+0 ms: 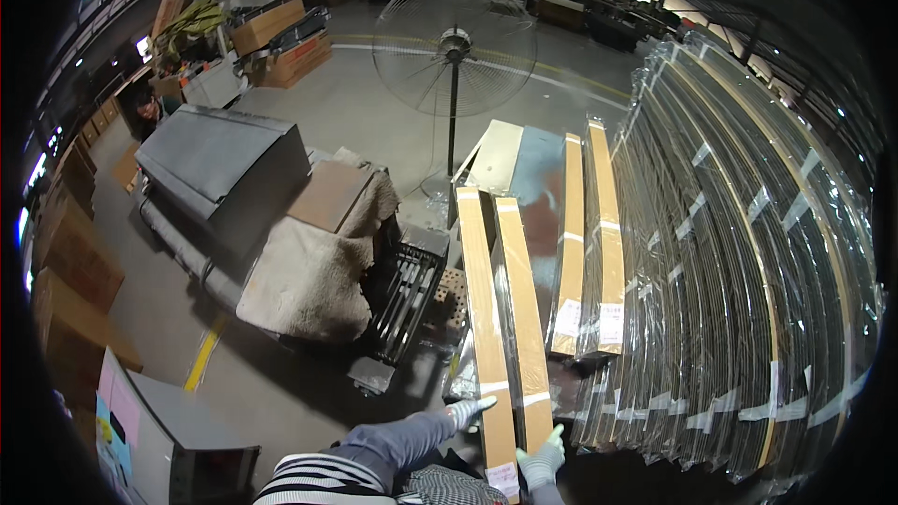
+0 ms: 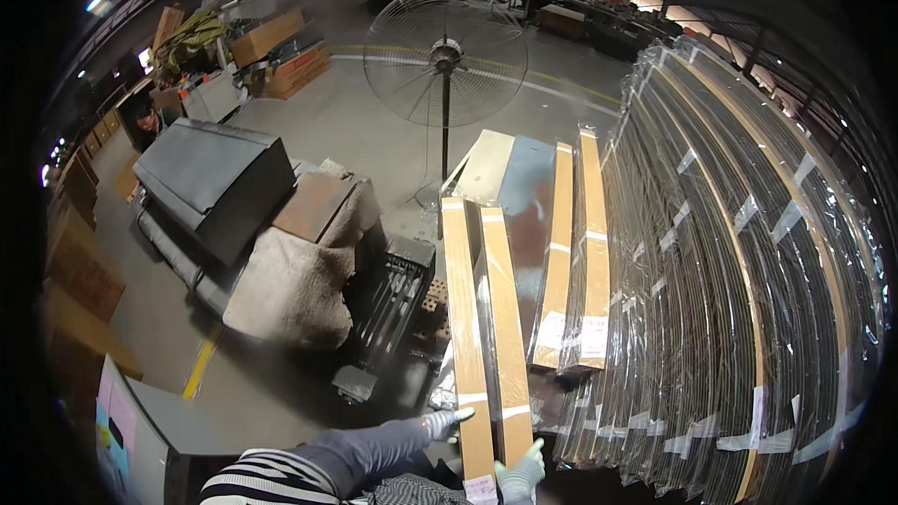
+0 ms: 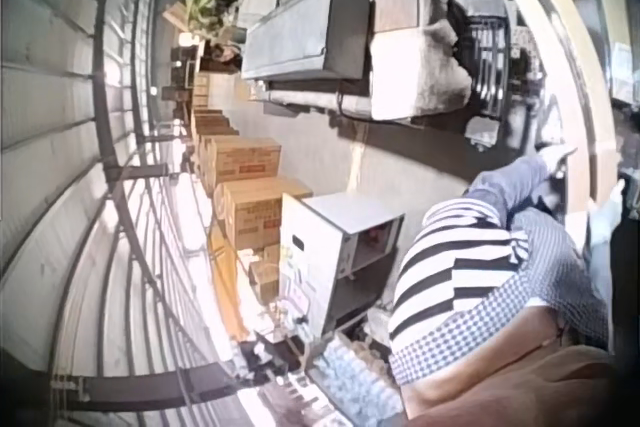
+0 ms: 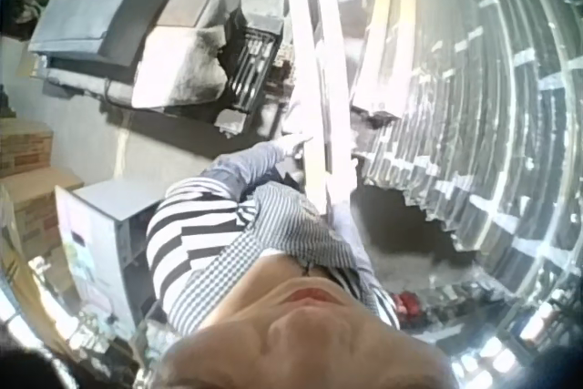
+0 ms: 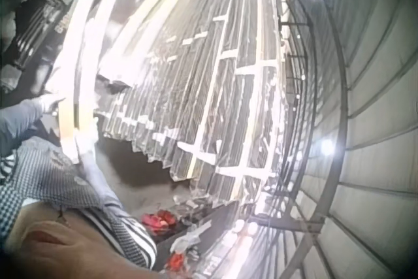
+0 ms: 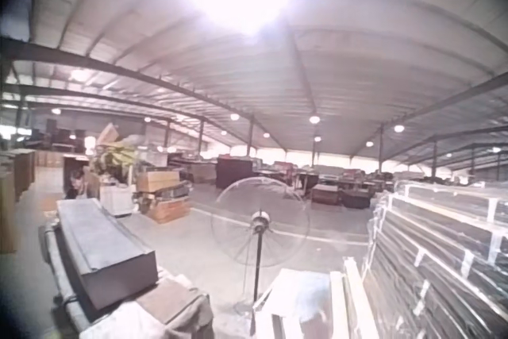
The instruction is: Taping a large cardboard box, moving it to a stack, putting on protective gloves, and then feeding long cardboard items into an industrial packaging machine.
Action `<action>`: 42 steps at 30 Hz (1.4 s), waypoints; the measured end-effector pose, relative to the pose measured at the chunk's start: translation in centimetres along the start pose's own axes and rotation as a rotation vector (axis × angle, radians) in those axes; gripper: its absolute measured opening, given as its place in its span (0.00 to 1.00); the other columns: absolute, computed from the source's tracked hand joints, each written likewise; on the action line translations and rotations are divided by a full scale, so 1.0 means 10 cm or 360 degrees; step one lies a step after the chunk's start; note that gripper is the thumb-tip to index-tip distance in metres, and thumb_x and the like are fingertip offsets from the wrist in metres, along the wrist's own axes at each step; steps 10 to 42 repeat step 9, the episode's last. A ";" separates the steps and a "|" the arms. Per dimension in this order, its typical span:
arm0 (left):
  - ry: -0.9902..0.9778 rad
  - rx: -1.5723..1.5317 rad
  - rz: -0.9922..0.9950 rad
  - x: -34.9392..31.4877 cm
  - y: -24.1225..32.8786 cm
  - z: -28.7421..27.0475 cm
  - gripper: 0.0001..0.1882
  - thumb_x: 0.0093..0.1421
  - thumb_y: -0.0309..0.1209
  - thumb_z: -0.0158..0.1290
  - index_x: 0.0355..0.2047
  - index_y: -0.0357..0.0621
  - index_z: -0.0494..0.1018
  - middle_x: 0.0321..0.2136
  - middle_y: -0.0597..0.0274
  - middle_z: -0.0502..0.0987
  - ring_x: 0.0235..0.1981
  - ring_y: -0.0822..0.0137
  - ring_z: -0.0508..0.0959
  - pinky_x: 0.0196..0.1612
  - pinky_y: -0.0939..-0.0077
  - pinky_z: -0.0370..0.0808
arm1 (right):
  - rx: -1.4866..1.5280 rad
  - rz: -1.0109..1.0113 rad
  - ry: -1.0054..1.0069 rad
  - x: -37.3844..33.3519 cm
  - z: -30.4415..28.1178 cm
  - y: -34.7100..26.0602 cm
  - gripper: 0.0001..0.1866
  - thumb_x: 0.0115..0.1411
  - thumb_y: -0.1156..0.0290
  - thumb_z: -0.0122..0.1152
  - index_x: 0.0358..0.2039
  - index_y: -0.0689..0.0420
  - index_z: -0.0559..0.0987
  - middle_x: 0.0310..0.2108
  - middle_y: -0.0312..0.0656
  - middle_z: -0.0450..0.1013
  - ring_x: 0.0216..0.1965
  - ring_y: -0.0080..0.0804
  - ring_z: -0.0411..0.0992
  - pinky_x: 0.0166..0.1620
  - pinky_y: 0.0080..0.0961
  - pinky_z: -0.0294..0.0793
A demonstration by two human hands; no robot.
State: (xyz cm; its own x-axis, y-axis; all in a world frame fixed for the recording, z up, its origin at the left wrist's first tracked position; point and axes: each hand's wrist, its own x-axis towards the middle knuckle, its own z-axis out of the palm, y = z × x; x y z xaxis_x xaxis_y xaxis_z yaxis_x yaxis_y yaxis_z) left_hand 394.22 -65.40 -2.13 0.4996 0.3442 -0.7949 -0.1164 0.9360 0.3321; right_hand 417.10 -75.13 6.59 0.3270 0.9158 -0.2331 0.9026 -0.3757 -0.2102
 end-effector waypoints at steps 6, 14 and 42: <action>-0.0405 0.0700 0.0312 0.20 -0.47 -0.05 0.27 0.56 0.49 0.65 0.51 0.48 0.78 0.44 0.65 0.81 0.43 0.65 0.78 0.49 0.64 0.74 | -0.0266 -0.0130 -0.0271 0.50 -0.01 -0.27 0.70 0.34 0.47 0.82 0.69 0.62 0.47 0.48 0.53 0.71 0.48 0.46 0.74 0.48 0.39 0.77; -0.0429 0.0215 0.0176 -0.14 -0.67 0.01 0.37 0.54 0.57 0.63 0.60 0.55 0.70 0.51 0.66 0.78 0.53 0.70 0.72 0.60 0.64 0.64 | -0.0199 -0.0245 -0.0490 0.46 -0.06 -0.52 0.69 0.33 0.47 0.82 0.69 0.60 0.49 0.49 0.52 0.71 0.49 0.46 0.74 0.50 0.37 0.77; -0.0429 0.0215 0.0176 -0.14 -0.67 0.01 0.37 0.54 0.57 0.63 0.60 0.55 0.70 0.51 0.66 0.78 0.53 0.70 0.72 0.60 0.64 0.64 | -0.0199 -0.0245 -0.0490 0.46 -0.06 -0.52 0.69 0.33 0.47 0.82 0.69 0.60 0.49 0.49 0.52 0.71 0.49 0.46 0.74 0.50 0.37 0.77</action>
